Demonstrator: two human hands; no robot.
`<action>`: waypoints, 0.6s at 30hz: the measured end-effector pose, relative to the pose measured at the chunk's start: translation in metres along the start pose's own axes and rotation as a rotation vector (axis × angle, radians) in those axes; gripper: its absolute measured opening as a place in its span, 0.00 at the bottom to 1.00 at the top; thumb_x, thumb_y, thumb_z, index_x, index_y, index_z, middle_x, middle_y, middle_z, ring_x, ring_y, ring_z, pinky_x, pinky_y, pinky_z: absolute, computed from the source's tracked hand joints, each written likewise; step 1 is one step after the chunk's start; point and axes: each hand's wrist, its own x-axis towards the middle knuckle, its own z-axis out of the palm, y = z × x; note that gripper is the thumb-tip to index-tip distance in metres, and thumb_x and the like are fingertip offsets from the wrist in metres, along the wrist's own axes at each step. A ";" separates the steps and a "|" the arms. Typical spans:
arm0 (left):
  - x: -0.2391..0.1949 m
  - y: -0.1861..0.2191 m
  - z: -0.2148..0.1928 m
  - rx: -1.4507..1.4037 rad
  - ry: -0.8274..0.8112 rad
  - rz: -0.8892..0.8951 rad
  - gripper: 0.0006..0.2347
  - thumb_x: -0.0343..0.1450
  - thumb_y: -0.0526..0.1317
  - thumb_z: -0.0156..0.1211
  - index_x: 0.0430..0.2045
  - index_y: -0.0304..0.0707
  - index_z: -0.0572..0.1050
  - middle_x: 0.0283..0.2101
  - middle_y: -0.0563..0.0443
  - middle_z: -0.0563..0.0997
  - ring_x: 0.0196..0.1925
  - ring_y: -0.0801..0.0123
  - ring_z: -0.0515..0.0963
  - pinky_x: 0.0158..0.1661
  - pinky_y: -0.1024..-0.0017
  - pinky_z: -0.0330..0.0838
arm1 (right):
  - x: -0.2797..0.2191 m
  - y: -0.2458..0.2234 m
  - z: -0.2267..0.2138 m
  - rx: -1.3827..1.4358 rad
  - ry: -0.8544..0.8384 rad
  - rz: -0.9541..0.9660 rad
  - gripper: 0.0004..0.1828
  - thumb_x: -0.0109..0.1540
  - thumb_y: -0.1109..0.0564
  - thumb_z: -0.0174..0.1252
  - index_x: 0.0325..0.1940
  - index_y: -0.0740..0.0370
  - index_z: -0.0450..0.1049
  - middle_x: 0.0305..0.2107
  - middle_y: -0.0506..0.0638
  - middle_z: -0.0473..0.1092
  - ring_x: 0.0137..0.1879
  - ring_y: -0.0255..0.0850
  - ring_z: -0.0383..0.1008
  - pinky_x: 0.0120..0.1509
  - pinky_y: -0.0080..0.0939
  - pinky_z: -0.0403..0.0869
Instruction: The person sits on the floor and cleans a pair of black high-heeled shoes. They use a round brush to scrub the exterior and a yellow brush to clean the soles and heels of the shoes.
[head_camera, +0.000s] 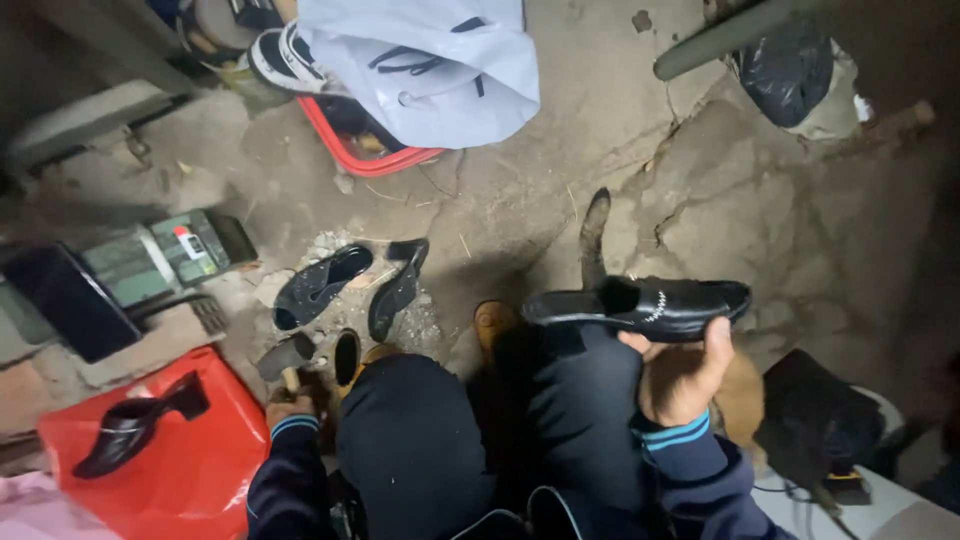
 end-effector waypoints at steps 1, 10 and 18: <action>-0.006 -0.005 -0.009 0.007 0.016 0.011 0.30 0.73 0.60 0.57 0.60 0.31 0.75 0.58 0.27 0.80 0.61 0.36 0.76 0.60 0.47 0.71 | -0.006 -0.007 -0.004 0.020 0.003 0.001 0.32 0.64 0.31 0.52 0.55 0.61 0.73 0.43 0.66 0.76 0.39 0.60 0.83 0.36 0.62 0.85; -0.302 0.144 -0.176 -0.883 0.341 0.340 0.10 0.81 0.41 0.46 0.31 0.39 0.68 0.19 0.48 0.69 0.13 0.70 0.63 0.14 0.73 0.56 | -0.027 -0.073 -0.073 0.454 -0.493 0.073 0.42 0.62 0.55 0.59 0.80 0.55 0.57 0.69 0.71 0.62 0.72 0.70 0.64 0.62 0.75 0.74; -0.467 0.190 -0.116 -0.222 0.453 1.001 0.12 0.66 0.46 0.70 0.34 0.40 0.78 0.29 0.49 0.80 0.28 0.64 0.78 0.35 0.67 0.73 | -0.029 -0.065 -0.099 0.613 -0.450 0.156 0.33 0.68 0.38 0.50 0.70 0.61 0.67 0.63 0.69 0.68 0.68 0.63 0.69 0.70 0.67 0.67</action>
